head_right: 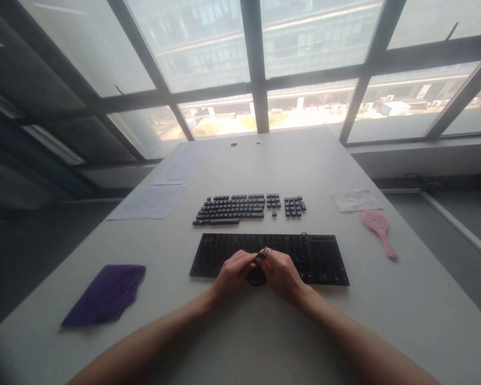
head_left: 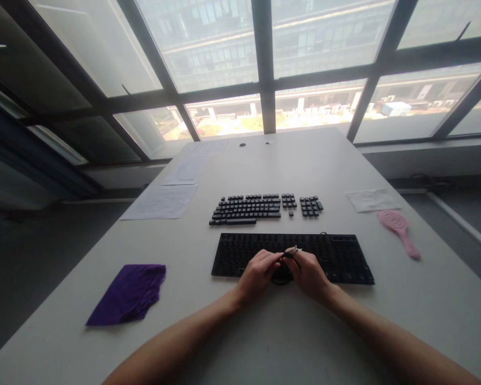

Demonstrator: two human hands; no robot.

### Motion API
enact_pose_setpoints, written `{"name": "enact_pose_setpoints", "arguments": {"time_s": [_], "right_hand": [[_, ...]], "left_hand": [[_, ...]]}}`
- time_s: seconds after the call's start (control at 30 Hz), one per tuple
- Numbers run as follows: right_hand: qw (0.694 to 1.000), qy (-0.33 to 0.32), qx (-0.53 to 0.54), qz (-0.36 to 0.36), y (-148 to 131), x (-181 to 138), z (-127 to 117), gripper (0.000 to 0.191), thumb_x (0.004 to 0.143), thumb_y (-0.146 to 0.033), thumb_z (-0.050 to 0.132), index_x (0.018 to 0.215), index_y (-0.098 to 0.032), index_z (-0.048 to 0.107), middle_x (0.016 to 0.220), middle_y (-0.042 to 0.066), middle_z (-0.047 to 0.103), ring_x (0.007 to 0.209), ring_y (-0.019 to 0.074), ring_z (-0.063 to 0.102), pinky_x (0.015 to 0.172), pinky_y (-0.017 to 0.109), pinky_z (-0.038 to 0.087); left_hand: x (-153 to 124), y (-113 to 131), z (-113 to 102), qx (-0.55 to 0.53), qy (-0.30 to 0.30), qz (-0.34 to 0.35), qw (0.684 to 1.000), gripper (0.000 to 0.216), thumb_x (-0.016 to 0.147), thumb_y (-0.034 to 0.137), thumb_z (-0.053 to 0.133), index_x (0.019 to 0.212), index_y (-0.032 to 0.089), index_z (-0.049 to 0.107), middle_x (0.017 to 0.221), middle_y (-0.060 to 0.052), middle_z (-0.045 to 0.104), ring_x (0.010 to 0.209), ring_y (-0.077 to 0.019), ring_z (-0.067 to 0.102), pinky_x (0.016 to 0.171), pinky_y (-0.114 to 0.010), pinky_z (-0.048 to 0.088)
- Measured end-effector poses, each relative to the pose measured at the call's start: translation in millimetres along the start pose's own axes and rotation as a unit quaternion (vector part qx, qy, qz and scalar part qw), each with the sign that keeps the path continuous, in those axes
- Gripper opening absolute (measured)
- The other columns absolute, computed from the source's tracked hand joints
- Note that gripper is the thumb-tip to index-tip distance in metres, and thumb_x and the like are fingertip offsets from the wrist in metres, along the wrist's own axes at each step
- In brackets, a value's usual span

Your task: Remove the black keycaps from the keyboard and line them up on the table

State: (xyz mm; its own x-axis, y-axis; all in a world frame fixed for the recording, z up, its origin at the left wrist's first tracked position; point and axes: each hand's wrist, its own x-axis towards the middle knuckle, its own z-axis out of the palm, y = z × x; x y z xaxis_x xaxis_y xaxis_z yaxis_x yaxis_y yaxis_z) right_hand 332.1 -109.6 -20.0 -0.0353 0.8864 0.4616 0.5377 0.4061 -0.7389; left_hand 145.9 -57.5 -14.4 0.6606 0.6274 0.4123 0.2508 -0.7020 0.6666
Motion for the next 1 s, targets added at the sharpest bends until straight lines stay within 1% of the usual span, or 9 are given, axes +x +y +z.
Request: {"name": "enact_pose_setpoints", "arguments": {"time_s": [0.2, 0.33, 0.43, 0.53, 0.63, 0.7, 0.77, 0.87, 1.0], "right_hand": [[0.988, 0.05, 0.075, 0.123, -5.1, 4.2, -3.6, 0.016, 0.1, -0.032, 0.046, 0.088, -0.022, 0.052, 0.072, 0.002, 0.071, 0.062, 0.0174, 0.067, 0.064, 0.026, 0.051], [0.984, 0.056, 0.089, 0.144, -7.8, 7.3, -4.1, 0.015, 0.099, -0.035, 0.047, 0.091, -0.023, 0.05, 0.068, 0.001, 0.071, 0.058, 0.0179, 0.067, 0.063, 0.027, 0.052], [0.98, 0.058, 0.106, 0.16, -8.8, 9.3, -4.0, 0.016, 0.099, -0.037, 0.047, 0.093, -0.023, 0.049, 0.069, 0.001, 0.072, 0.058, 0.0187, 0.068, 0.061, 0.027, 0.052], [0.977, 0.056, 0.119, 0.171, -9.1, 10.7, -3.8, 0.017, 0.098, -0.038, 0.047, 0.091, -0.023, 0.049, 0.068, 0.001, 0.072, 0.058, 0.0188, 0.068, 0.058, 0.026, 0.051], [0.975, 0.048, 0.131, 0.174, -8.7, 11.3, -3.7, 0.017, 0.099, -0.038, 0.047, 0.093, -0.023, 0.05, 0.07, 0.002, 0.073, 0.061, 0.0192, 0.069, 0.061, 0.027, 0.052], [0.974, 0.045, 0.138, 0.175, -7.8, 11.6, -3.7, 0.017, 0.099, -0.038, 0.047, 0.093, -0.022, 0.049, 0.072, 0.003, 0.074, 0.062, 0.0191, 0.069, 0.062, 0.028, 0.052], [0.973, 0.046, 0.144, 0.176, -6.5, 11.7, -3.6, 0.017, 0.1, -0.038, 0.046, 0.093, -0.022, 0.049, 0.073, 0.003, 0.074, 0.063, 0.0192, 0.069, 0.063, 0.028, 0.052], [0.971, 0.053, 0.151, 0.177, -4.1, 11.2, -2.8, 0.018, 0.099, -0.039, 0.047, 0.095, -0.022, 0.049, 0.074, 0.003, 0.074, 0.064, 0.0192, 0.07, 0.064, 0.029, 0.053], [0.969, 0.047, 0.159, 0.183, -1.9, 10.1, -1.4, 0.02, 0.1, -0.04, 0.047, 0.096, -0.021, 0.051, 0.075, 0.004, 0.074, 0.065, 0.0195, 0.07, 0.063, 0.029, 0.054]], "left_hand": [[-0.4, 2.5, -3.8, -0.011, 0.017, 0.007, 1.0, 0.034, 0.097, 0.025, 0.056, 0.131, 0.023, 0.06, 0.119, -0.01, 0.068, 0.108, -0.0209, 0.065, 0.094, -0.037, 0.055], [-0.5, 0.1, -5.2, 0.028, 0.057, 0.054, 0.997, 0.026, 0.095, 0.018, 0.057, 0.118, 0.023, 0.068, 0.119, -0.01, 0.066, 0.103, -0.0191, 0.064, 0.088, -0.035, 0.058], [0.6, 2.7, -6.6, 0.049, 0.049, 0.084, 0.994, 0.019, 0.092, 0.017, 0.062, 0.107, 0.022, 0.071, 0.115, -0.01, 0.067, 0.099, -0.0195, 0.063, 0.084, -0.036, 0.057], [2.8, 9.1, -7.4, 0.006, 0.042, 0.093, 0.995, 0.014, 0.089, 0.016, 0.065, 0.101, 0.02, 0.07, 0.11, -0.01, 0.07, 0.101, -0.0206, 0.063, 0.089, -0.037, 0.056], [5.9, 13.6, -9.2, -0.049, 0.049, 0.029, 0.997, 0.011, 0.086, 0.019, 0.069, 0.097, 0.018, 0.068, 0.098, -0.008, 0.072, 0.09, -0.0185, 0.067, 0.081, -0.032, 0.057], [8.4, 14.5, -12.5, -0.067, 0.045, -0.026, 0.996, 0.019, 0.084, 0.024, 0.073, 0.101, 0.018, 0.07, 0.089, -0.006, 0.072, 0.078, -0.0162, 0.067, 0.073, -0.029, 0.057], [11.4, 14.4, -17.4, -0.079, 0.043, -0.053, 0.995, 0.026, 0.081, 0.029, 0.077, 0.104, 0.018, 0.072, 0.087, -0.006, 0.072, 0.074, -0.0158, 0.066, 0.069, -0.028, 0.056], [17.2, 13.7, -26.6, -0.093, 0.049, -0.072, 0.992, 0.025, 0.08, 0.032, 0.078, 0.101, 0.019, 0.076, 0.09, -0.007, 0.072, 0.078, -0.0179, 0.067, 0.07, -0.029, 0.057], [32.1, 5.1, -40.9, -0.071, 0.045, -0.108, 0.991, 0.023, 0.085, 0.028, 0.071, 0.106, 0.021, 0.077, 0.098, -0.007, 0.07, 0.089, -0.0192, 0.068, 0.077, -0.029, 0.057]]}}
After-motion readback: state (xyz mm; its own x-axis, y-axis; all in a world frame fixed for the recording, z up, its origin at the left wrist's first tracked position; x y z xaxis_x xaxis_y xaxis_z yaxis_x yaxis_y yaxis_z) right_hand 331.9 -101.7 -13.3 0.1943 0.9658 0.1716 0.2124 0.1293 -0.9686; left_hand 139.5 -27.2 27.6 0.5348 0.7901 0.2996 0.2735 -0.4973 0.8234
